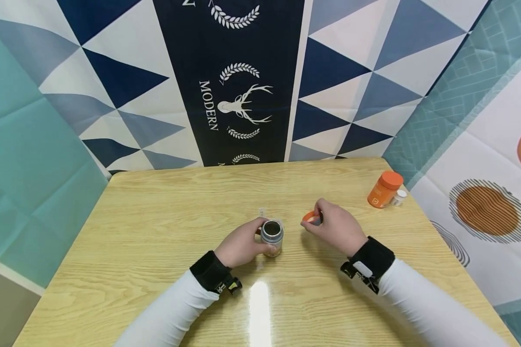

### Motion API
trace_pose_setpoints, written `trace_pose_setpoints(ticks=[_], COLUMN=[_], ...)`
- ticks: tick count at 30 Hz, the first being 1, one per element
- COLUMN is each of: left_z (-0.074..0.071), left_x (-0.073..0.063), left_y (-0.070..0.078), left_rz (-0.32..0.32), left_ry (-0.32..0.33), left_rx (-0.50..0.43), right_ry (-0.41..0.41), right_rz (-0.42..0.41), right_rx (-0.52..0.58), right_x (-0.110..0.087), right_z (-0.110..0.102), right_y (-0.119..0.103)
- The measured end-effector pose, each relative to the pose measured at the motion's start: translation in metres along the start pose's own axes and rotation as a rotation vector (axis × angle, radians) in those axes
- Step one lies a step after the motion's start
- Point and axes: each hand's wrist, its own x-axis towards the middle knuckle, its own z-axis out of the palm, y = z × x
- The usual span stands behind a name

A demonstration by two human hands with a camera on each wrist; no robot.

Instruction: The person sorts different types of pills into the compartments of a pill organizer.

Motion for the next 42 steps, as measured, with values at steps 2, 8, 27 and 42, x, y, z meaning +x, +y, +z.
trace_pose_setpoints(ticks=[2, 8, 27, 42], left_z=[0.000, -0.001, -0.002, -0.008], left_x=[0.000, -0.002, 0.002, -0.009], left_y=[0.000, 0.001, -0.002, -0.007], left_rz=[-0.005, -0.001, -0.027, -0.023], left_ry=[0.000, 0.001, -0.055, 0.020], left_rx=[-0.003, -0.019, -0.024, -0.048], right_ry=[-0.013, -0.051, -0.146, -0.105], right_rz=[-0.005, -0.014, -0.089, -0.081], right_rx=[-0.039, -0.073, -0.174, -0.146], right_x=[0.002, 0.007, 0.002, 0.007], right_z=[0.001, 0.005, 0.013, 0.015], right_y=[0.013, 0.045, 0.057, 0.046])
